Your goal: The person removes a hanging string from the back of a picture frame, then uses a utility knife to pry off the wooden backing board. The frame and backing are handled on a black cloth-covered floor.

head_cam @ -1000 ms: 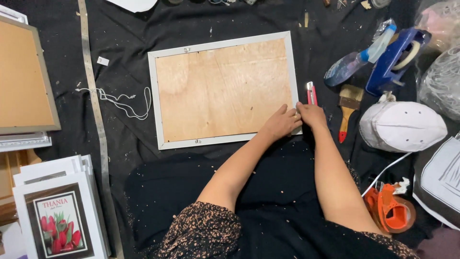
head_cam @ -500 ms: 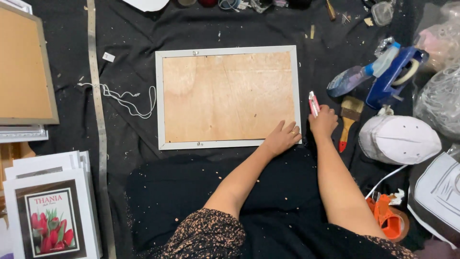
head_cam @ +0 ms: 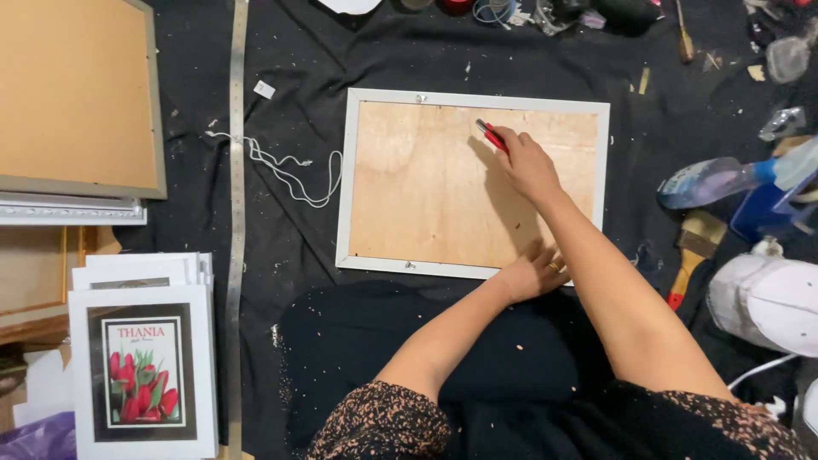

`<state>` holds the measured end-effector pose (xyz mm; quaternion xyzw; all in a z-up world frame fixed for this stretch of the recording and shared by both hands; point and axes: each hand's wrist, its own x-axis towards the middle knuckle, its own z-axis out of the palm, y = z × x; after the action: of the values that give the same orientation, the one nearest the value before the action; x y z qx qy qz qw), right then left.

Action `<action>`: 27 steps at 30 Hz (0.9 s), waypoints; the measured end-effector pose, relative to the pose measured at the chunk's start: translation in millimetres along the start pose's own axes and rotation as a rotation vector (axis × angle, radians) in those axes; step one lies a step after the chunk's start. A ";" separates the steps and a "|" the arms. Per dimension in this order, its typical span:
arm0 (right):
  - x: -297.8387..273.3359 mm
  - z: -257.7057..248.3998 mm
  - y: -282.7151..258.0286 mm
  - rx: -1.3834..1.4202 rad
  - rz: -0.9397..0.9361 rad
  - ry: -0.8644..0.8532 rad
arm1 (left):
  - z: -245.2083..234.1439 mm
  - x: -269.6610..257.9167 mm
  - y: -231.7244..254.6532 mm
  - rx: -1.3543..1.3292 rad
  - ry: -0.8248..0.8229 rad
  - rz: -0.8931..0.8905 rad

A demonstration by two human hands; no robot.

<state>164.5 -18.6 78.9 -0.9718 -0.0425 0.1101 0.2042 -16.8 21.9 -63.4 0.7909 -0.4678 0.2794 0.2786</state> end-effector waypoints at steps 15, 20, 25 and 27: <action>65.0 60.6 -55.4 -0.133 0.114 0.059 | 27.5 -16.6 7.2 0.210 -0.065 -0.035; 69.4 61.3 -55.7 -0.145 0.101 0.093 | 13.2 -26.6 -2.4 0.244 -0.136 -0.033; 71.7 64.1 -51.4 0.119 0.152 0.027 | 3.3 -32.8 -3.1 0.283 -0.203 -0.033; 72.7 62.9 -51.2 0.180 0.164 0.011 | 2.1 -32.8 -1.0 0.305 -0.250 -0.032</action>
<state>218.7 61.8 29.4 -0.9504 0.0482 0.1245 0.2811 -28.8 40.0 -88.1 0.8599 -0.4382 0.2422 0.0995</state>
